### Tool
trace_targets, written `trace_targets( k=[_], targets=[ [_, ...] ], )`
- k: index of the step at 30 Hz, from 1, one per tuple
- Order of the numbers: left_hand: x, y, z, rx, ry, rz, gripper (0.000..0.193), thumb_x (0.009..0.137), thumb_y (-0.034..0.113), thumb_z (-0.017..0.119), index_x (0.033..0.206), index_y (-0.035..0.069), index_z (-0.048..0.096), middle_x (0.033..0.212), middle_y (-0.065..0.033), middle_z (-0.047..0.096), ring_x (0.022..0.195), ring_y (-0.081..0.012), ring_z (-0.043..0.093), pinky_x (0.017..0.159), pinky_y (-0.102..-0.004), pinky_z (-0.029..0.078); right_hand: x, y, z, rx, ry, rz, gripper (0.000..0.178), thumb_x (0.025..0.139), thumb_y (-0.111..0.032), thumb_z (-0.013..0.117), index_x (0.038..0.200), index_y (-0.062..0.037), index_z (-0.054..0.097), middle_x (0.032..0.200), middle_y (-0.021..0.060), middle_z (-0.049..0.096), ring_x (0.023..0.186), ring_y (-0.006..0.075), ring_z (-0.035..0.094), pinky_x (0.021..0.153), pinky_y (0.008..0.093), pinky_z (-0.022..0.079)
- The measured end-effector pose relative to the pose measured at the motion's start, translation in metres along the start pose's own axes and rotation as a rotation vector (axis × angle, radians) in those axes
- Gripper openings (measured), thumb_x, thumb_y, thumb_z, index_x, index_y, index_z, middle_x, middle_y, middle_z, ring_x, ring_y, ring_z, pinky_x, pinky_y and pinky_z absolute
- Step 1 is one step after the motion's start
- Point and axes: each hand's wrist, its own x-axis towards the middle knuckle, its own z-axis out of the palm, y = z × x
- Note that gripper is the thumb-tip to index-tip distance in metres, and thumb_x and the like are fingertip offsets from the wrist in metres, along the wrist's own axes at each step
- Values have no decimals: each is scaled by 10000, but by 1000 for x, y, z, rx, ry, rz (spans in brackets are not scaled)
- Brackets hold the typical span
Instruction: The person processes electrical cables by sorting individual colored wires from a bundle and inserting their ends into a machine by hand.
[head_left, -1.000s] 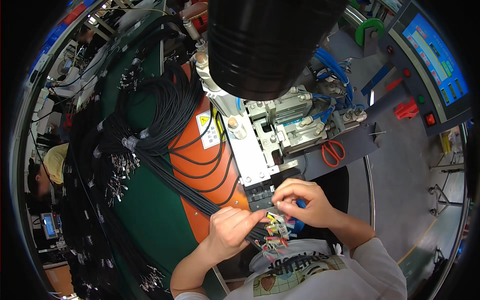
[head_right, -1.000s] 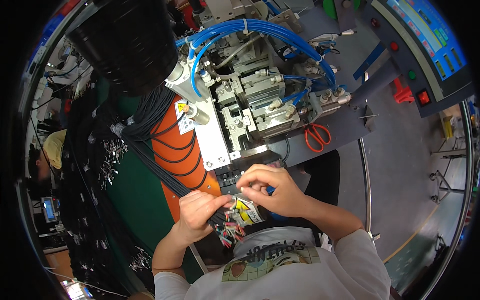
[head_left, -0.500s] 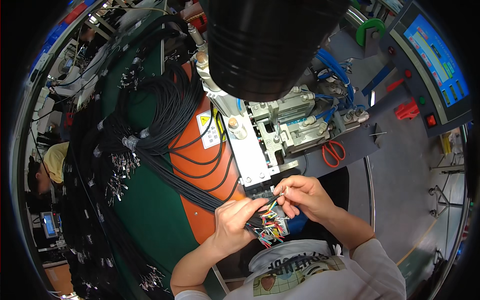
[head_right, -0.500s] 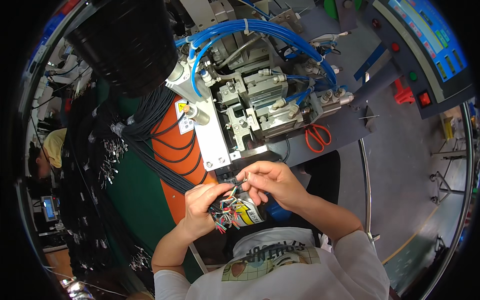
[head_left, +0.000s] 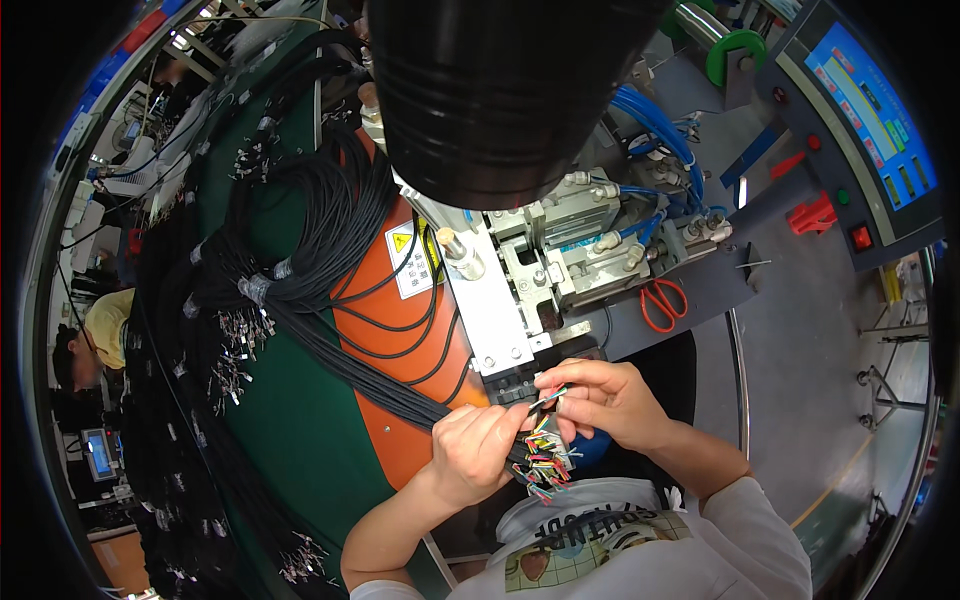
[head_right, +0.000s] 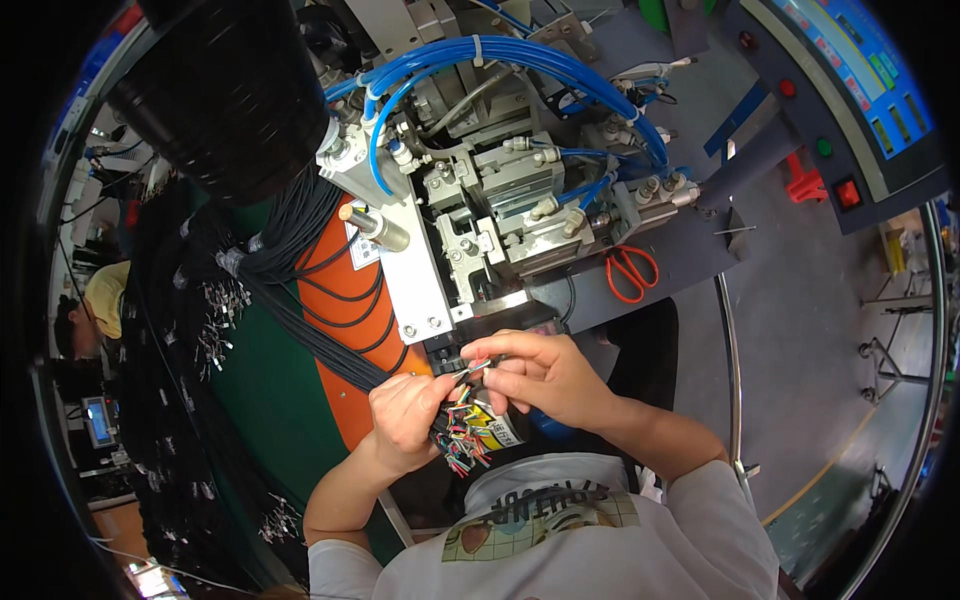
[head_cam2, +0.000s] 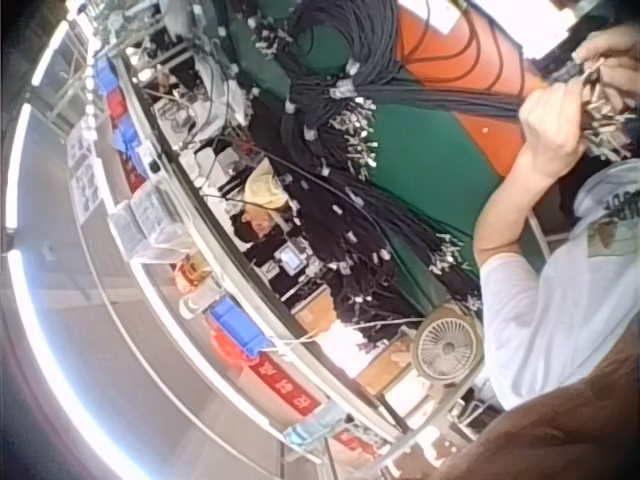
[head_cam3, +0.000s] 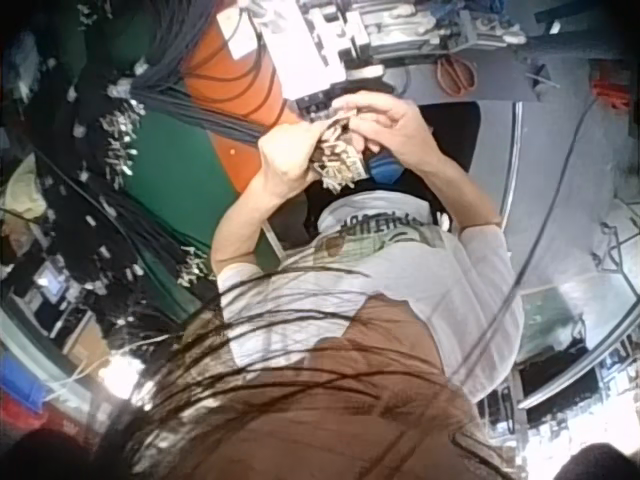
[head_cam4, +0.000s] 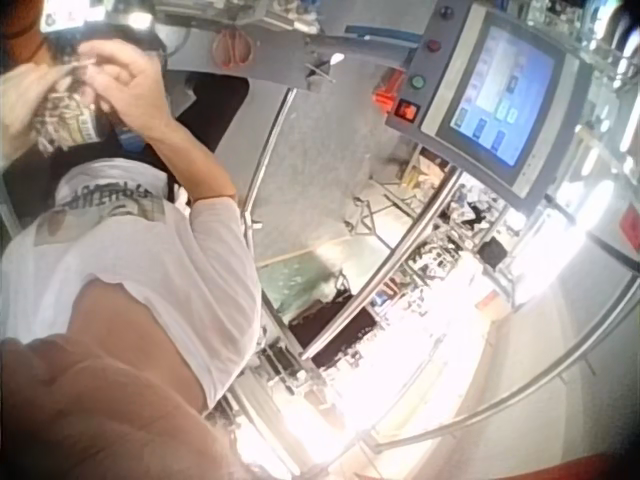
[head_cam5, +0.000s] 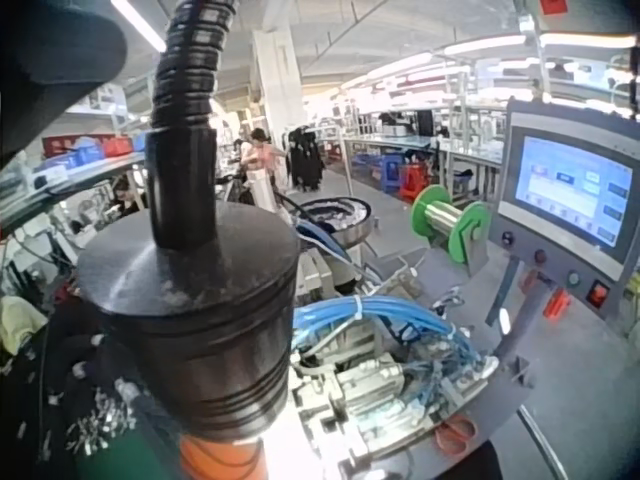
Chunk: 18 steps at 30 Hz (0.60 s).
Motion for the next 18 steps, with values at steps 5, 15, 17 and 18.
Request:
trace_targets(
  k=[5, 15, 17, 18],
  targets=[
    [1, 0, 1, -89, -4, -68, 347, 654, 110, 749, 942, -4, 594, 682, -76, 595, 535, -230, 582, 488, -322, 418, 7, 4, -2, -21, 26, -134, 173, 936, -27, 565, 1086, 38, 622, 879, 70, 636, 662, 90, 636, 499, 170, 429],
    [3, 5, 5, -74, -33, -168, 356, 596, 97, 763, 908, 20, 609, 685, -76, 607, 551, -246, 596, 496, -342, 429, 12, 3, -7, -340, 71, -280, 112, 903, -23, 613, 994, 40, 619, 884, 60, 632, 679, 86, 652, 566, 177, 489],
    [2, 6, 6, -47, -32, -184, 346, 593, 96, 764, 893, 24, 609, 680, -75, 603, 552, -246, 595, 497, -344, 425, 14, 5, -11, -127, 4, -94, 118, 888, -28, 634, 972, 52, 612, 913, 59, 629, 701, 78, 652, 573, 181, 491],
    [3, 6, 6, -49, 11, -176, 326, 593, 94, 763, 869, 29, 604, 674, -73, 596, 552, -245, 592, 501, -343, 421, 14, 10, -10, -127, 5, -93, 118, 888, -28, 634, 972, 52, 612, 913, 59, 629, 701, 78, 652, 573, 181, 491]
  ],
)
